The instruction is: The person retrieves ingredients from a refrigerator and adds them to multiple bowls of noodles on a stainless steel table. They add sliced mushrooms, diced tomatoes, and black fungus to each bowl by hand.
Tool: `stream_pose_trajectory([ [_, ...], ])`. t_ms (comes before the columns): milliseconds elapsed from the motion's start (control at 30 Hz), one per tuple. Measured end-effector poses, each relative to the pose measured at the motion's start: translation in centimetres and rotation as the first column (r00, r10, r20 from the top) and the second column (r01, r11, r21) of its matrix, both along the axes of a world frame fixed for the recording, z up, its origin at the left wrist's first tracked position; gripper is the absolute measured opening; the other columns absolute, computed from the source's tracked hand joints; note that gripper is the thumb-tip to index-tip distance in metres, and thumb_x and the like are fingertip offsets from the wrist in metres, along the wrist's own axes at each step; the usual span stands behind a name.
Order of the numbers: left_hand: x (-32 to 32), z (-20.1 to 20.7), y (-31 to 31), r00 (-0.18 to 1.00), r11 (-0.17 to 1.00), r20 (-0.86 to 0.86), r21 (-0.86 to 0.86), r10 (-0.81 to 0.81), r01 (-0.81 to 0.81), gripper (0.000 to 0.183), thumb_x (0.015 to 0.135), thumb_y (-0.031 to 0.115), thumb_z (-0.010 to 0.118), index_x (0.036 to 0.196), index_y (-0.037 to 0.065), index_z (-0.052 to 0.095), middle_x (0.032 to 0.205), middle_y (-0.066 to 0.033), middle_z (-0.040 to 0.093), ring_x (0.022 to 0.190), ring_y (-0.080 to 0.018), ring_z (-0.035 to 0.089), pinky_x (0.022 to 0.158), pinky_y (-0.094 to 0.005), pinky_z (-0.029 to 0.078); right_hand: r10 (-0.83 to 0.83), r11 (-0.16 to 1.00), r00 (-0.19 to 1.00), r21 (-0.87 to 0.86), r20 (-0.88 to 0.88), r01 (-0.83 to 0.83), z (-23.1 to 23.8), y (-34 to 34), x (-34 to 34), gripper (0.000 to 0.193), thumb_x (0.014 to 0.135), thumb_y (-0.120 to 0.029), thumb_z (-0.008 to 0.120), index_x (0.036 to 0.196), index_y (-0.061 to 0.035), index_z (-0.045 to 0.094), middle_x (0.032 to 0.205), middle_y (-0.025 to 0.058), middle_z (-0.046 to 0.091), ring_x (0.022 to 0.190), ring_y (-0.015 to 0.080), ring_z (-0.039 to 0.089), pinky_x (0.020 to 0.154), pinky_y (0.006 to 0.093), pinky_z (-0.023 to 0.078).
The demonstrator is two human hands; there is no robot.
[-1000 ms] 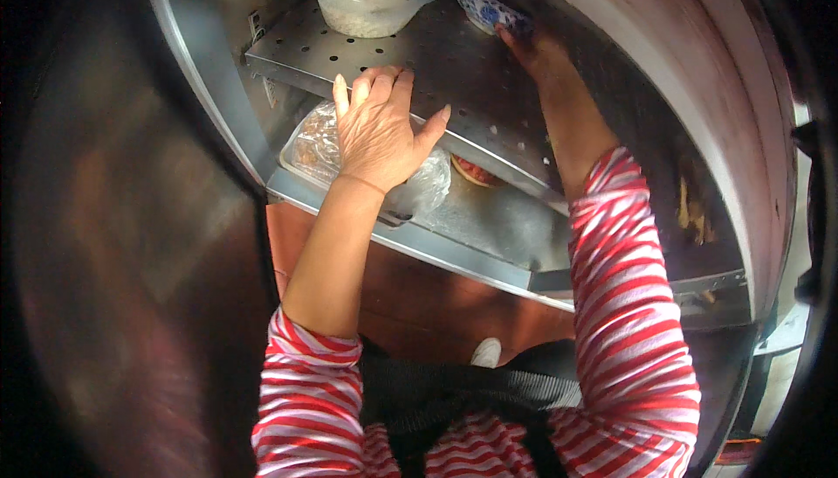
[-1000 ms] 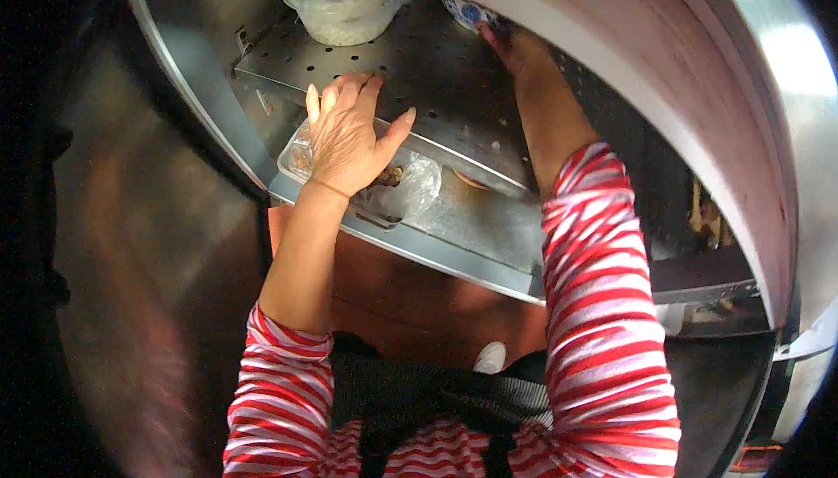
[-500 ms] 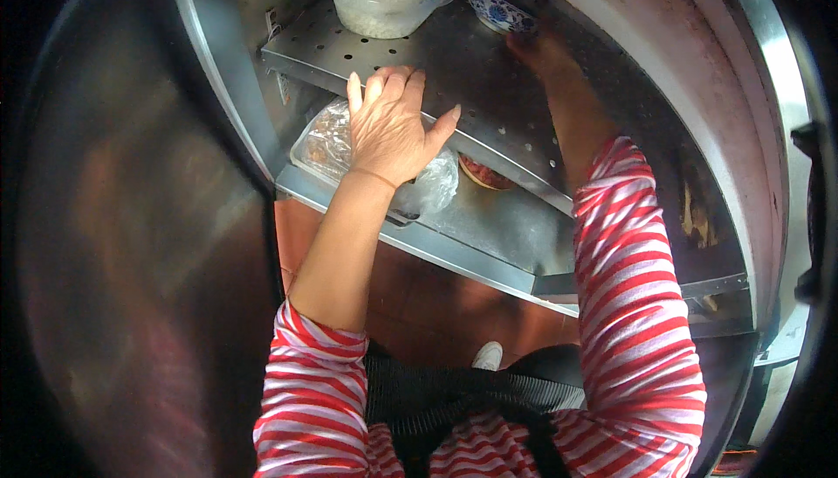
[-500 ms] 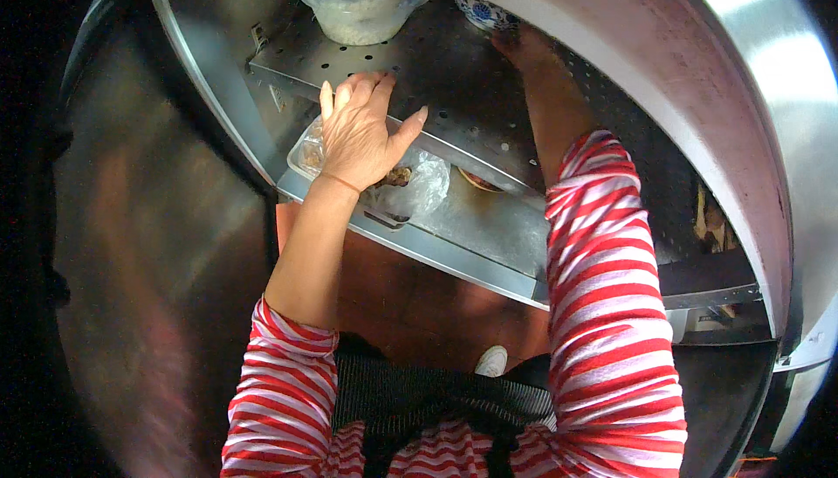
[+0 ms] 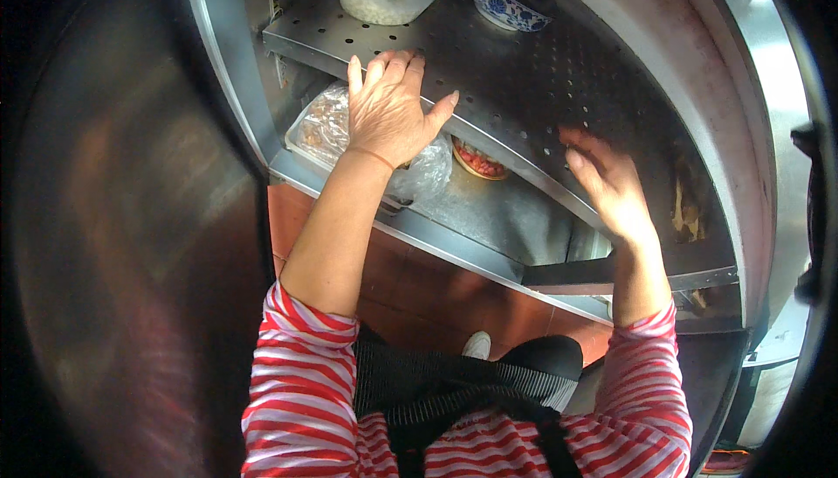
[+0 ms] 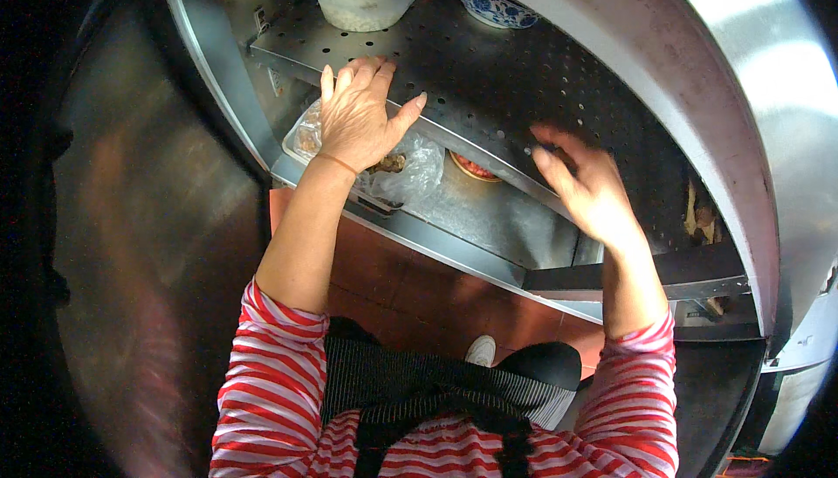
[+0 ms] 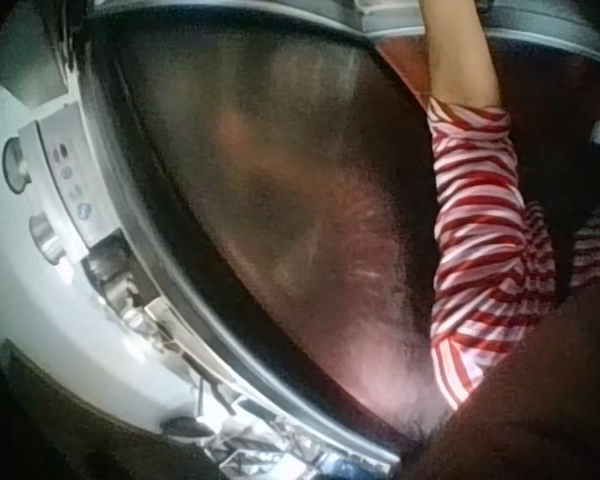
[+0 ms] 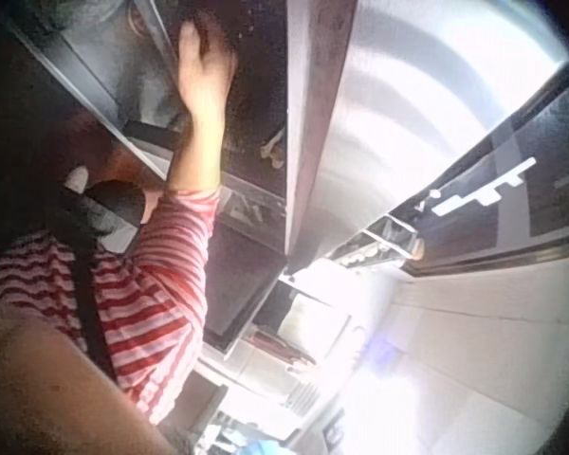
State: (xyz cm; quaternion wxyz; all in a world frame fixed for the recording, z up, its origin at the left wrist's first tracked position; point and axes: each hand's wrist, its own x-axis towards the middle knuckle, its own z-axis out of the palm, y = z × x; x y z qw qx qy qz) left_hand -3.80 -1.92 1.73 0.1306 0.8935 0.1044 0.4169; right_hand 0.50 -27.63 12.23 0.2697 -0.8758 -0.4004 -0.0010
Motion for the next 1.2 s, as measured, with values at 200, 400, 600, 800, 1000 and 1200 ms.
stream_pose_trajectory([
  [200, -0.6, 0.3, -0.7, 0.999, 1.0, -0.048, -0.015, -0.011, 0.01, 0.058, 0.073, 0.047, 0.057, 0.109, 0.002, 0.055, 0.115, -0.01, 0.05, 0.115, -0.0241, 0.038, 0.1, -0.0528, 0.018, -0.086, 0.996, 0.994, -0.004, 0.072, 0.087, 2.0, -4.9, -4.6, 0.024, 0.081, -0.011, 0.057, 0.102, 0.0004, 0.058, 0.094, 0.0151, 0.063, 0.087, 0.0247, 0.062, 0.079, 0.029, 0.045],
  [400, -0.7, 0.2, -0.7, 0.997, 1.0, -0.082, 0.004, -0.002, 0.002, 0.058, 0.075, 0.048, 0.055, 0.11, 0.002, 0.055, 0.116, -0.011, 0.051, 0.112, -0.0254, 0.041, 0.098, -0.0523, 0.021, -0.037, 0.984, 0.582, 0.13, 0.812, -0.12, 6.5, -10.6, -12.2, 0.026, 0.085, -0.013, 0.044, 0.098, 0.0047, 0.058, 0.09, 0.0225, 0.061, 0.083, 0.0305, 0.061, 0.075, 0.0386, 0.049],
  [600, -2.5, 1.8, -4.6, 0.999, 0.998, -0.042, -0.053, -0.029, 0.026, 0.06, 0.073, 0.046, 0.058, 0.106, -0.004, 0.055, 0.113, -0.0194, 0.051, 0.111, -0.031, 0.042, 0.098, -0.049, 0.023, -0.496, 0.862, -0.052, 0.498, 0.867, 0.095, 12.1, -19.4, -9.7, 0.043, 0.093, -0.033, 0.035, 0.112, -0.0006, 0.055, 0.105, 0.0166, 0.059, 0.096, 0.0279, 0.058, 0.078, 0.0368, 0.05],
  [800, -2.4, 8.2, -12.2, 0.572, 0.16, 0.567, -0.613, -0.592, 0.773, 0.05, 0.08, 0.025, 0.062, 0.116, -0.005, 0.045, 0.116, -0.0179, 0.05, 0.105, -0.0271, 0.051, 0.091, -0.0326, 0.038, -0.483, 0.838, 0.285, 0.343, 0.828, 0.424, 13.9, -23.1, -8.6, 0.045, 0.094, -0.036, 0.03, 0.12, -0.0051, 0.05, 0.105, 0.0131, 0.058, 0.09, 0.0202, 0.058, 0.075, 0.0267, 0.046],
  [1000, -2.0, 14.7, -15.8, 0.019, -0.794, 0.988, -0.137, -0.156, 0.592, 0.034, 0.086, 0.034, 0.049, 0.112, 0.012, 0.049, 0.11, 0.001, 0.051, 0.108, -0.0143, 0.043, 0.093, -0.035, 0.03, -0.534, 0.83, 0.367, 0.389, 0.762, 0.399, 13.5, -23.5, -8.6, 0.048, 0.094, -0.041, 0.031, 0.119, -0.0057, 0.051, 0.096, 0.0104, 0.061, 0.083, 0.0173, 0.061, 0.071, 0.026, 0.049],
  [1200, -0.7, 18.2, -18.3, 0.085, -0.829, 0.996, -0.033, 0.017, 0.558, 0.062, 0.082, 0.051, 0.037, 0.127, 0.008, 0.037, 0.126, -0.0095, 0.041, 0.118, -0.0275, 0.035, 0.1, -0.0424, 0.026, -0.614, 0.771, 0.275, 0.486, 0.74, 0.413, 14.8, -22.5, -7.2, 0.039, 0.094, -0.034, 0.034, 0.113, -0.0094, 0.058, 0.096, 0.0101, 0.063, 0.086, 0.0182, 0.061, 0.073, 0.0279, 0.047],
])
